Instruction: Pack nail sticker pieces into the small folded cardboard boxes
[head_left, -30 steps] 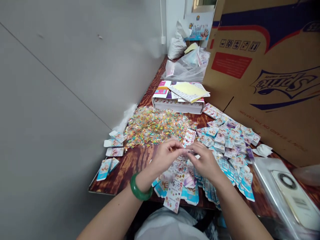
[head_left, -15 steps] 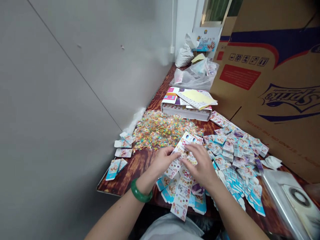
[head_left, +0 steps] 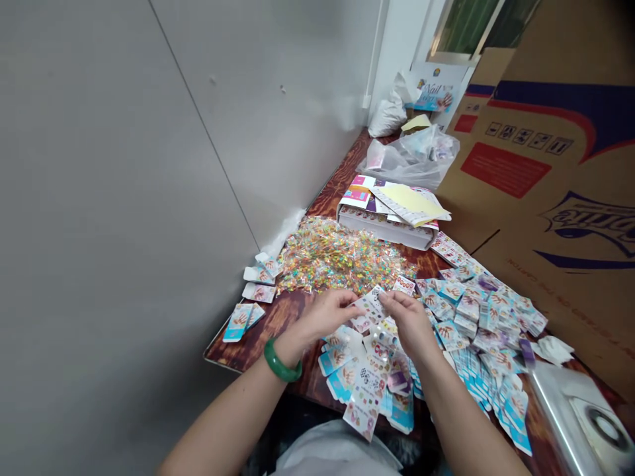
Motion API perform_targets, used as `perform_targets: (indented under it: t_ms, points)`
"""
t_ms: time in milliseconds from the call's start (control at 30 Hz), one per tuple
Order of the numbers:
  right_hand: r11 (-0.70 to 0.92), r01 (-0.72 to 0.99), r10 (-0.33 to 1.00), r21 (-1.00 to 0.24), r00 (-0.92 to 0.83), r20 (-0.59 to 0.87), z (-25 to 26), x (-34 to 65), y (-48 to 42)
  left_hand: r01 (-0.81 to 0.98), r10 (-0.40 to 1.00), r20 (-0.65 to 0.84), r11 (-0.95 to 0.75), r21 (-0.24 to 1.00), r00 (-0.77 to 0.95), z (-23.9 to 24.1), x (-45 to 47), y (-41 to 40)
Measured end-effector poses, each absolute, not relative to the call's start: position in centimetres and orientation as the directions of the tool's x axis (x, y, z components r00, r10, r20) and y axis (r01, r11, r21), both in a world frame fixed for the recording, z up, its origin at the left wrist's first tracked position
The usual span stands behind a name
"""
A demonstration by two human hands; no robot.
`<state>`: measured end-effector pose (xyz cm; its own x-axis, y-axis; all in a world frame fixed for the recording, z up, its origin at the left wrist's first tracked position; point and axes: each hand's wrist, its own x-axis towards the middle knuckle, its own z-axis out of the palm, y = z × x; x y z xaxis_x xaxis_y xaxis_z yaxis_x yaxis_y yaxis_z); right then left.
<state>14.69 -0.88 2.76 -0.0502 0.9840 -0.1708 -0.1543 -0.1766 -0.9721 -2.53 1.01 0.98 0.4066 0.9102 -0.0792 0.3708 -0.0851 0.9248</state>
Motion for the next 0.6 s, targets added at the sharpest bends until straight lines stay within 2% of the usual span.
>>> perform_targets:
  t_ms: [133,233,300,367,467,600]
  points:
    - [-0.346,-0.382,0.938,-0.857,-0.106,-0.331,1.6,13.3,-0.9,0.326,0.948,-0.132,0.032,0.945,0.289,0.1,-1.9,0.8]
    - [-0.371,-0.434,0.924,-0.821,-0.079,-0.375,0.6,12.5,-1.1,0.048,0.929,-0.268,0.265,0.963,0.254,0.2,-1.4,0.5]
    - [-0.37,-0.436,0.92,-0.821,-0.048,-0.389,0.1,12.2,-1.2,-0.173,0.898,-0.33,0.389,0.905,0.291,0.3,-1.2,0.3]
    - [-0.377,-0.407,0.919,-0.832,-0.05,-0.392,-0.3,12.2,-1.2,-0.32,0.888,-0.332,0.43,0.844,0.317,0.1,-1.1,-0.1]
    - [-0.397,-0.322,0.917,-0.86,-0.106,-0.384,-1.3,12.6,-1.5,-0.378,0.885,-0.356,0.453,0.807,0.301,-0.8,-0.6,-1.0]
    - [-0.42,-0.281,0.907,-0.863,-0.088,-0.413,-2.8,13.4,-2.5,-0.325,0.867,-0.422,0.493,0.807,0.265,-2.8,0.0,-2.0]
